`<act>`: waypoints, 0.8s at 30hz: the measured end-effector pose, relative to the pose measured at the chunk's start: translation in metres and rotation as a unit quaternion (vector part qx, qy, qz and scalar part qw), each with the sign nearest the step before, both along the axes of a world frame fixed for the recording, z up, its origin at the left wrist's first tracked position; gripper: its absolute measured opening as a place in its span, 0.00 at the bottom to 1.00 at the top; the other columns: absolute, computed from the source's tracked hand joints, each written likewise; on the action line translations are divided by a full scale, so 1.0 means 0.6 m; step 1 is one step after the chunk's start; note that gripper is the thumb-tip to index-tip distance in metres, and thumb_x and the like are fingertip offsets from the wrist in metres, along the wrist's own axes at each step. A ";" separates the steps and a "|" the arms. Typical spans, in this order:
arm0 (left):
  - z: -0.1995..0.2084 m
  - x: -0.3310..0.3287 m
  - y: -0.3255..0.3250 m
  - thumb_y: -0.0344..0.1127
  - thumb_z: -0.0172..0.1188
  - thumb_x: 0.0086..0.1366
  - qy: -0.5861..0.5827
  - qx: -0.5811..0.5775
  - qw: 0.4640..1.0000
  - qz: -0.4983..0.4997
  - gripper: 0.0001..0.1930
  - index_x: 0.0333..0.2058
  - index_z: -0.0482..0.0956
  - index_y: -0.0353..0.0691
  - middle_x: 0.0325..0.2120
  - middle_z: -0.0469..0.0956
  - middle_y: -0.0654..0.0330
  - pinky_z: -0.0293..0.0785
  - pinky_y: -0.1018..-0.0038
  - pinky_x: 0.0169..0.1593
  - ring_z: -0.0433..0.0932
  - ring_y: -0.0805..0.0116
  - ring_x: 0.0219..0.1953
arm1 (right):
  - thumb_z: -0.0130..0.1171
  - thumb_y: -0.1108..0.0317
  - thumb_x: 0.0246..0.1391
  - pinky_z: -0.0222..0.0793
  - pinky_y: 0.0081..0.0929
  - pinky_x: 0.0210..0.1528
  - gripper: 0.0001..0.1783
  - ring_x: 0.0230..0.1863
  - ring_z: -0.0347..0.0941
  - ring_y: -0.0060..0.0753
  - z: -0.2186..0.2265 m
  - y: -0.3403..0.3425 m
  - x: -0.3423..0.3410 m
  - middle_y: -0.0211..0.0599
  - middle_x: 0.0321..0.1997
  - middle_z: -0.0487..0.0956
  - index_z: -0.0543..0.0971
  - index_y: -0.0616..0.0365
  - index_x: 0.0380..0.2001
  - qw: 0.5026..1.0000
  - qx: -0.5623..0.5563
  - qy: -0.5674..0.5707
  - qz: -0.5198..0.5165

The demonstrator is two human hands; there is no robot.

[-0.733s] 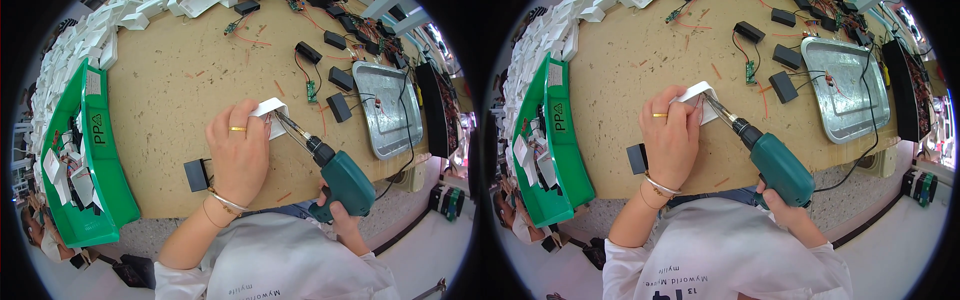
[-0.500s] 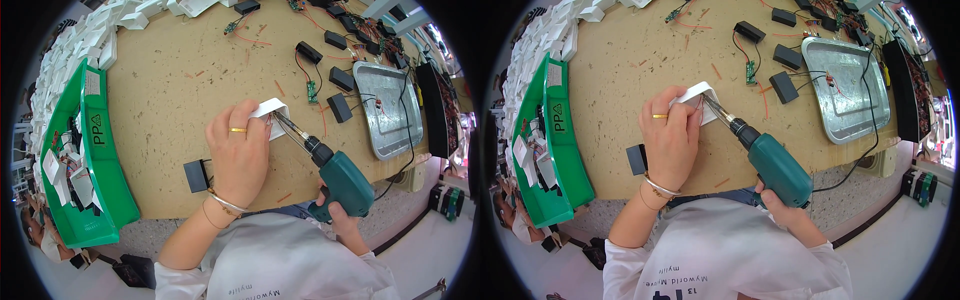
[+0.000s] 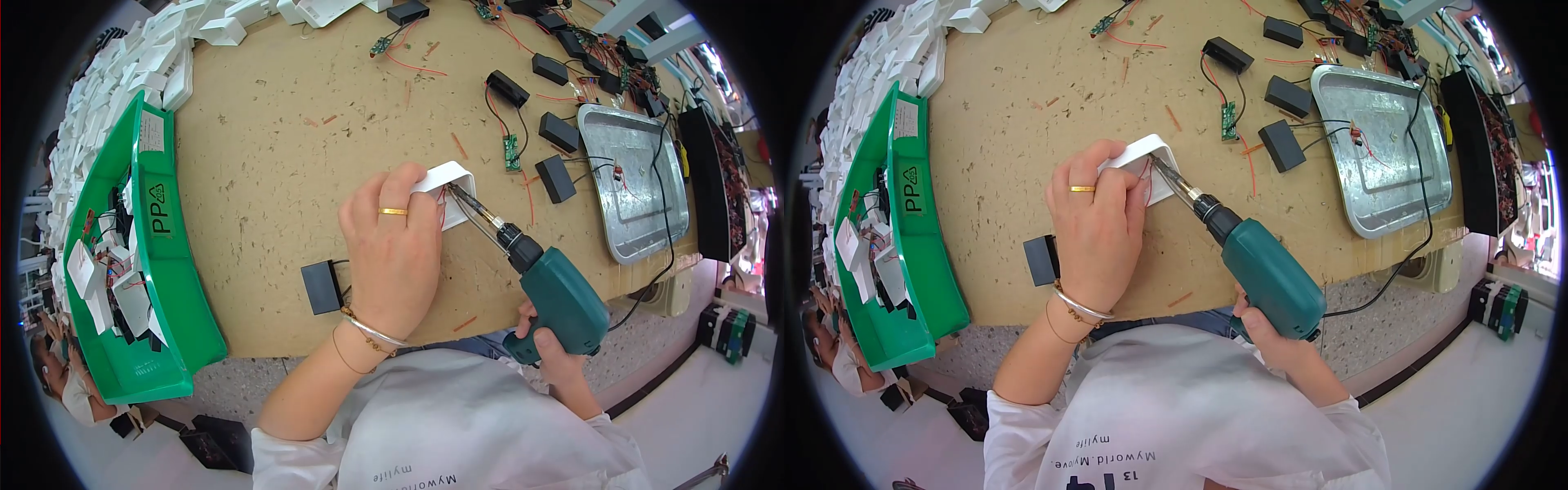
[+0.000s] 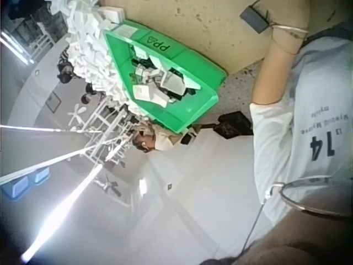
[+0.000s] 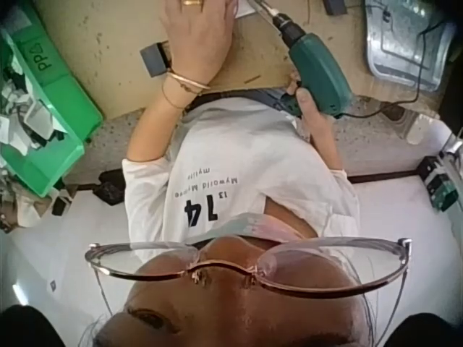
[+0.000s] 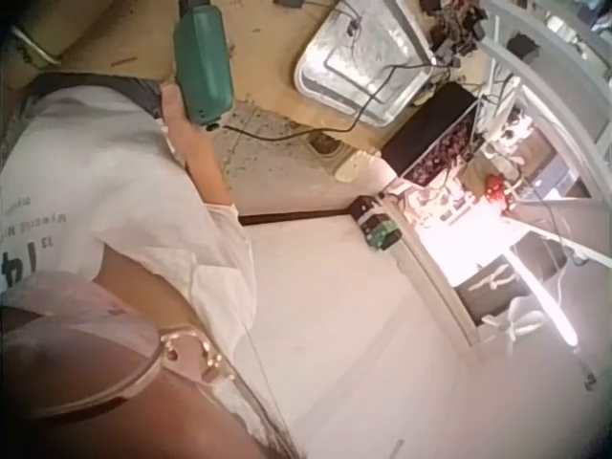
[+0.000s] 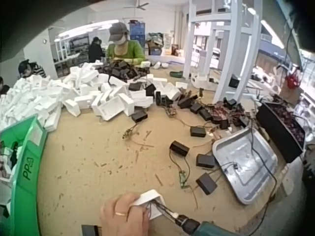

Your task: Worker uses a handheld soldering tool to assemble electronic components into plastic casings at a factory workstation.

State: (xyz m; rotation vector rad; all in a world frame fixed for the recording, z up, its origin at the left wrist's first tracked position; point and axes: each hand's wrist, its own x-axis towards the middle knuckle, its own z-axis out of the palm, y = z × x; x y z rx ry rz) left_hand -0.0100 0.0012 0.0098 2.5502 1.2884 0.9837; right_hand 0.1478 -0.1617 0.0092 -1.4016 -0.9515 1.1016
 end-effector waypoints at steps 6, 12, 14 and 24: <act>0.000 -0.001 0.000 0.30 0.59 0.51 -0.002 0.005 1.000 -0.002 0.08 0.27 0.69 0.37 0.44 0.67 0.59 0.60 0.62 0.45 0.65 0.57 0.44 | 0.59 0.53 0.48 0.65 0.24 0.32 0.31 0.26 0.69 0.25 0.007 0.006 -0.005 0.45 0.40 0.73 0.69 0.69 0.47 1.000 -0.006 0.008 -0.026; -0.002 0.000 0.001 0.29 0.59 0.51 -0.003 0.003 1.000 0.001 0.08 0.28 0.69 0.37 0.44 0.67 0.59 0.60 0.61 0.46 0.65 0.57 0.44 | 0.59 0.52 0.48 0.64 0.24 0.32 0.32 0.26 0.69 0.25 0.005 0.004 -0.003 0.45 0.40 0.74 0.69 0.69 0.47 1.000 -0.008 0.002 -0.022; -0.002 0.000 0.001 0.29 0.59 0.51 -0.002 0.002 1.000 0.001 0.08 0.28 0.69 0.36 0.44 0.67 0.60 0.60 0.61 0.46 0.65 0.57 0.44 | 0.59 0.52 0.47 0.64 0.24 0.31 0.32 0.26 0.69 0.25 0.004 0.004 -0.001 0.45 0.40 0.74 0.69 0.69 0.47 1.000 -0.005 -0.006 -0.021; -0.003 0.000 0.001 0.29 0.58 0.52 0.001 -0.002 1.000 0.005 0.07 0.29 0.70 0.36 0.44 0.66 0.60 0.60 0.61 0.45 0.64 0.57 0.45 | 0.60 0.55 0.47 0.66 0.24 0.31 0.29 0.26 0.70 0.27 0.004 0.001 -0.005 0.44 0.38 0.73 0.70 0.67 0.45 0.999 -0.019 0.026 -0.034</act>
